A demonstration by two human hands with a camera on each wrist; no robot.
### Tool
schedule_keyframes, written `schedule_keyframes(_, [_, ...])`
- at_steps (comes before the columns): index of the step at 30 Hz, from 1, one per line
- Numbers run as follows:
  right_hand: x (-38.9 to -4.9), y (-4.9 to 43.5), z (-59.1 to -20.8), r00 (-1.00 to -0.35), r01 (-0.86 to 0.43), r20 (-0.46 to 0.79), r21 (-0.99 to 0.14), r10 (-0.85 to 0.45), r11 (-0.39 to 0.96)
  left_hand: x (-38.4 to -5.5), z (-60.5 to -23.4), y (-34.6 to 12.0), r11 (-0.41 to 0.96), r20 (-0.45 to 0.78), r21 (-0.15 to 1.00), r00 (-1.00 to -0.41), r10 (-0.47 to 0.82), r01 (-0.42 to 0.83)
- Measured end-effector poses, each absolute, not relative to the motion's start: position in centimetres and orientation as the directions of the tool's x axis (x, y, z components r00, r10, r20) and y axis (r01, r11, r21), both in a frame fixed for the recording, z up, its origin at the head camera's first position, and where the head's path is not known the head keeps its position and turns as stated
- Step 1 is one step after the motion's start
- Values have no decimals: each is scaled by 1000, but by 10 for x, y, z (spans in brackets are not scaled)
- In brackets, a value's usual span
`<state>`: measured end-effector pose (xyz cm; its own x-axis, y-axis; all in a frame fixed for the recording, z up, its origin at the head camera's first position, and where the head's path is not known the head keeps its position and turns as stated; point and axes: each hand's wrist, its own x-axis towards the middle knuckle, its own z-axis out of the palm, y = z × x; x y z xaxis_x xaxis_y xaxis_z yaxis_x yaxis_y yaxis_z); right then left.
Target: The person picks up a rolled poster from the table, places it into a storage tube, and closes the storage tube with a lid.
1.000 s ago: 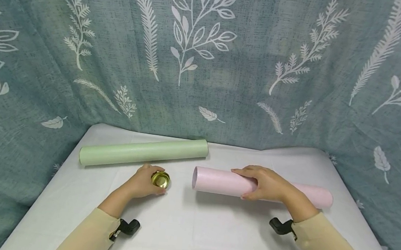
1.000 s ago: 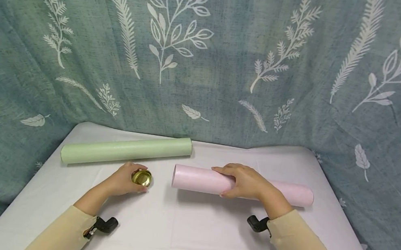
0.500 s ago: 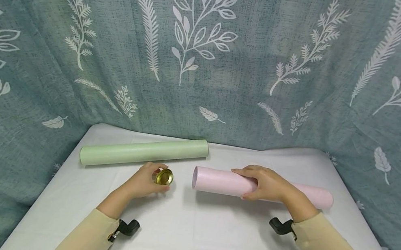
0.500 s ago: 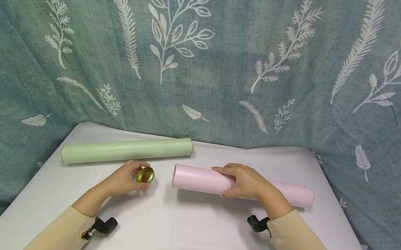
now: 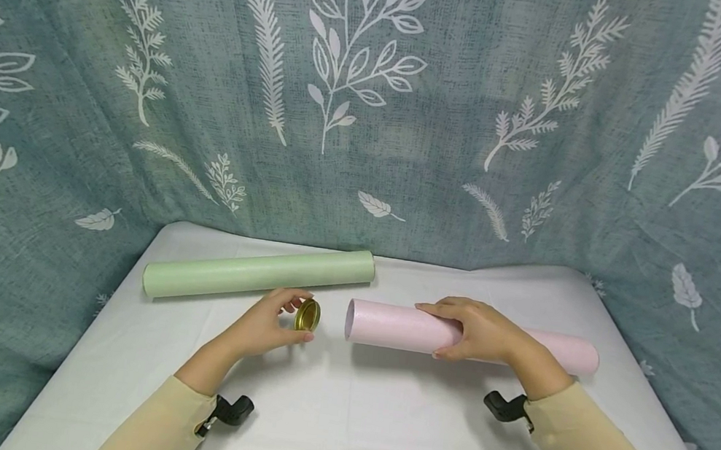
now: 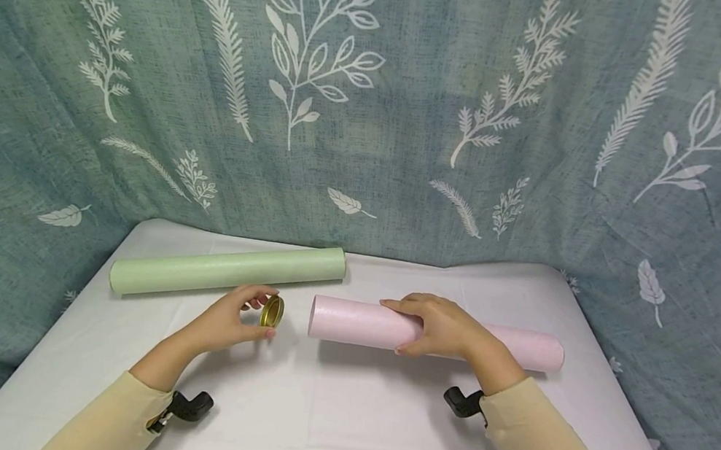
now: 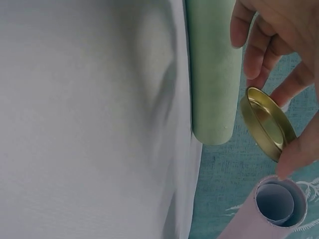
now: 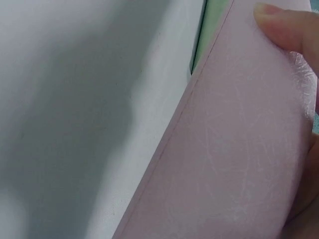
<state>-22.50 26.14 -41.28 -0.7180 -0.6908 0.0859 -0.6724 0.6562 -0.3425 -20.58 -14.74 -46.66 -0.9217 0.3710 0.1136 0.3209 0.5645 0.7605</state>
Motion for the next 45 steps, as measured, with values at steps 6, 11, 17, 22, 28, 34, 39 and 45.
schedule_keyframes(6, [-225,262,-412,-711,-681,93,-339,-697,649,-204,-460,-143,543,122,774,-917,378,327])
schedule_keyframes(11, [-225,261,-412,-706,-686,97,-341,-702,642,-203,-456,-138,514,150,781,-905,399,356])
schedule_keyframes(17, [-223,261,-410,-704,-686,94,-345,-704,641,-202,-452,-131,469,185,793,-887,423,389])
schedule_keyframes(22, [-222,259,-409,-707,-683,90,-344,-701,644,-199,-448,-126,472,191,788,-887,421,394])
schedule_keyframes(28, [-221,258,-408,-705,-685,91,-345,-704,641,-198,-443,-118,460,185,798,-885,427,389])
schedule_keyframes(34, [-222,258,-409,-709,-680,84,-347,-700,646,-199,-443,-114,463,193,787,-875,444,409])
schedule_keyframes(39, [-222,258,-410,-707,-684,90,-341,-701,645,-198,-440,-111,473,184,782,-875,447,406])
schedule_keyframes(45, [-222,258,-410,-708,-683,88,-337,-700,648,-199,-442,-108,480,163,786,-879,447,390])
